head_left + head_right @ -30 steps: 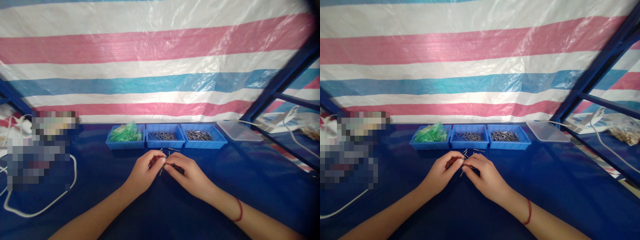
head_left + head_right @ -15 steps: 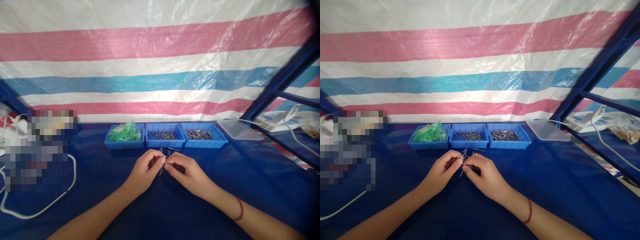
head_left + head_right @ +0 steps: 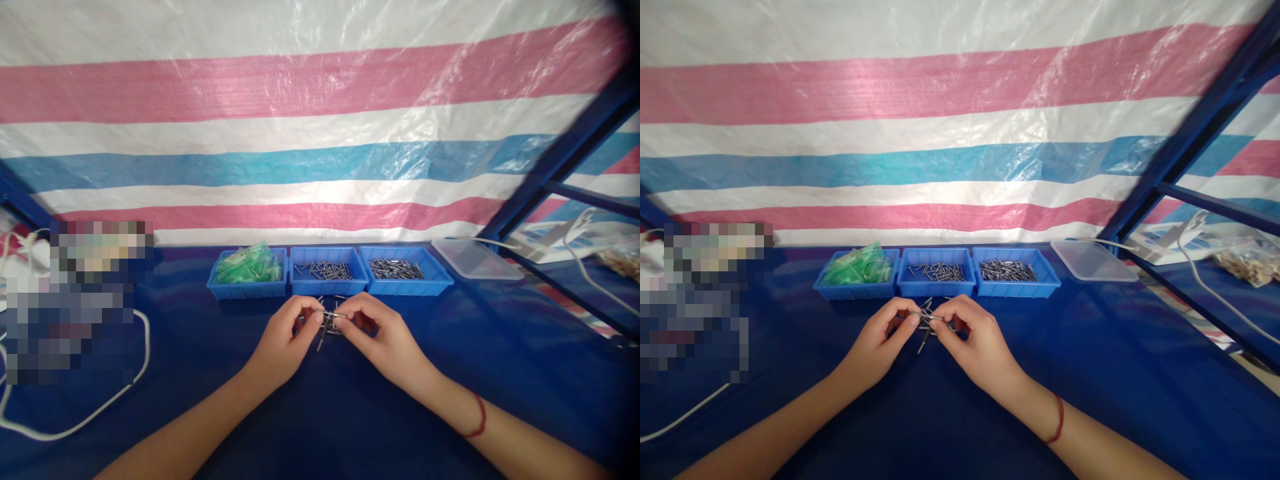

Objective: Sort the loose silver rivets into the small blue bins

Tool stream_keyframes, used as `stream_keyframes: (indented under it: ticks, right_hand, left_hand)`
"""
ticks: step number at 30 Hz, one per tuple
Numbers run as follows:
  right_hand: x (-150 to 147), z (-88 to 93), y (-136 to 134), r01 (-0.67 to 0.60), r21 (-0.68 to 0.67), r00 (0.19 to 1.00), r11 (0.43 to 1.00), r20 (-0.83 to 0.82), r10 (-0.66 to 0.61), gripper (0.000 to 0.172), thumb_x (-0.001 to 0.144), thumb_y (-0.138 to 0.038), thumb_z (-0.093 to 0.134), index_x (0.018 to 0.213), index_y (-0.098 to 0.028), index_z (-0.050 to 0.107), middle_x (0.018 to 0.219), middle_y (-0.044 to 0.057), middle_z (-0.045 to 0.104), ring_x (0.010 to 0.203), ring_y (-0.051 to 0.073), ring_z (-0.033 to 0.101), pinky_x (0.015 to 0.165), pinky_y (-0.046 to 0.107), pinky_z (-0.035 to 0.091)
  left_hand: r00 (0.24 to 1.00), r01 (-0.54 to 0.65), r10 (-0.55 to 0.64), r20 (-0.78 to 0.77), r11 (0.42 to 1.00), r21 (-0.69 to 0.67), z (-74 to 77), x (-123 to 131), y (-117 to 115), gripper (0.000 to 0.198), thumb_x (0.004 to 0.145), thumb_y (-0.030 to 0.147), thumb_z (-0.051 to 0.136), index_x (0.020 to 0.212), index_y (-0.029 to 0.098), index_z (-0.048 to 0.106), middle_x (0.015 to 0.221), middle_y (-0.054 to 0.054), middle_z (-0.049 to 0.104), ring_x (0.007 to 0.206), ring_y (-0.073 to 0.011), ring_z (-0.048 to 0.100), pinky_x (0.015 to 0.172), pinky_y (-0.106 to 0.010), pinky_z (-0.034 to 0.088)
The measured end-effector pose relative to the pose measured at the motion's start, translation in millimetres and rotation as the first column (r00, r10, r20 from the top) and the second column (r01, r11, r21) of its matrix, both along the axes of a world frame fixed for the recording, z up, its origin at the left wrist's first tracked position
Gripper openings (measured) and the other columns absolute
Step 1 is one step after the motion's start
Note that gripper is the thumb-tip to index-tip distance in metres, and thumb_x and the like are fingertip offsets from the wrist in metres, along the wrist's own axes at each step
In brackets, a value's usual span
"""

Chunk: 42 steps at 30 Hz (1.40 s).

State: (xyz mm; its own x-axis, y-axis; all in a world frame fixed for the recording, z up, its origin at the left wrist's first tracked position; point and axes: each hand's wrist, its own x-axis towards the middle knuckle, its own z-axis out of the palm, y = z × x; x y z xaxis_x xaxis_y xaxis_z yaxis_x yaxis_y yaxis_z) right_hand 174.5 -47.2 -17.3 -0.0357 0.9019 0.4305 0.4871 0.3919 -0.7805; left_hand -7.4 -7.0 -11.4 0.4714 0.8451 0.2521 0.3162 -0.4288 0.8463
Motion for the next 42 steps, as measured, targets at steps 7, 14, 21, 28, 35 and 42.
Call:
stream_keyframes:
  ticks: [7,14,21,28,35,42]
  right_hand:
    - [6,12.4,0,0.036,0.110,0.999,0.993,0.030,-0.039,0.015,0.088,-0.031,0.055,0.083,-0.020,0.064,0.078,0.003,0.061,0.067,0.014,0.054,0.060,0.027,0.044]
    - [68,16.9,31,0.484,0.172,0.871,0.858,-0.007,-0.490,0.026,0.086,-0.042,0.056,0.085,-0.019,0.067,0.080,0.004,0.066,0.065,0.017,0.056,0.060,0.030,0.044]
    - [106,7.2,50,0.566,0.363,0.706,0.740,0.250,-0.662,0.030,0.084,-0.039,0.053,0.098,-0.016,0.066,0.082,0.008,0.063,0.072,0.021,0.054,0.073,0.037,0.046]
    - [73,11.5,37,0.420,0.383,0.785,0.823,0.302,-0.541,0.021,0.086,-0.031,0.052,0.100,-0.019,0.063,0.092,0.008,0.065,0.083,0.023,0.057,0.080,0.038,0.044]
    - [36,7.4,20,0.195,0.311,0.889,0.930,0.346,-0.301,0.016,0.087,-0.025,0.052,0.097,-0.019,0.062,0.097,0.008,0.065,0.094,0.024,0.057,0.087,0.040,0.043]
    - [16,6.1,9,0.014,0.228,0.945,0.974,0.315,-0.088,0.012,0.088,-0.022,0.052,0.087,-0.020,0.064,0.088,0.006,0.067,0.085,0.020,0.059,0.081,0.038,0.045]
  left_hand:
    - [0.988,0.042,-0.008,-0.157,0.975,0.216,3.4,-2,2,0.013,0.092,0.023,0.046,0.096,0.020,0.058,0.093,-0.003,0.061,0.087,-0.0159,0.058,0.081,-0.027,0.046]
    - [0.855,0.097,0.134,-0.500,0.907,0.409,11.8,-21,15,0.022,0.092,0.024,0.044,0.105,0.019,0.060,0.103,-0.007,0.060,0.095,-0.0209,0.058,0.088,-0.035,0.045]
    - [0.704,0.157,0.125,-0.699,0.932,0.326,16.2,-30,19,0.019,0.087,0.028,0.052,0.099,0.018,0.063,0.094,-0.007,0.063,0.087,-0.0226,0.061,0.076,-0.032,0.047]
    - [0.671,0.174,0.097,-0.735,0.943,0.284,19.4,-25,16,0.016,0.090,0.021,0.046,0.088,0.017,0.062,0.089,-0.006,0.062,0.081,-0.0207,0.060,0.071,-0.030,0.046]
    - [0.697,0.185,0.118,-0.707,0.924,0.335,8.9,-25,20,0.019,0.092,0.017,0.043,0.097,0.017,0.061,0.093,-0.007,0.063,0.087,-0.0215,0.059,0.078,-0.033,0.046]
    - [0.867,0.083,0.103,-0.487,0.935,0.346,7.4,-21,19,0.025,0.094,0.021,0.042,0.112,0.019,0.060,0.102,-0.007,0.064,0.095,-0.0213,0.060,0.086,-0.034,0.046]
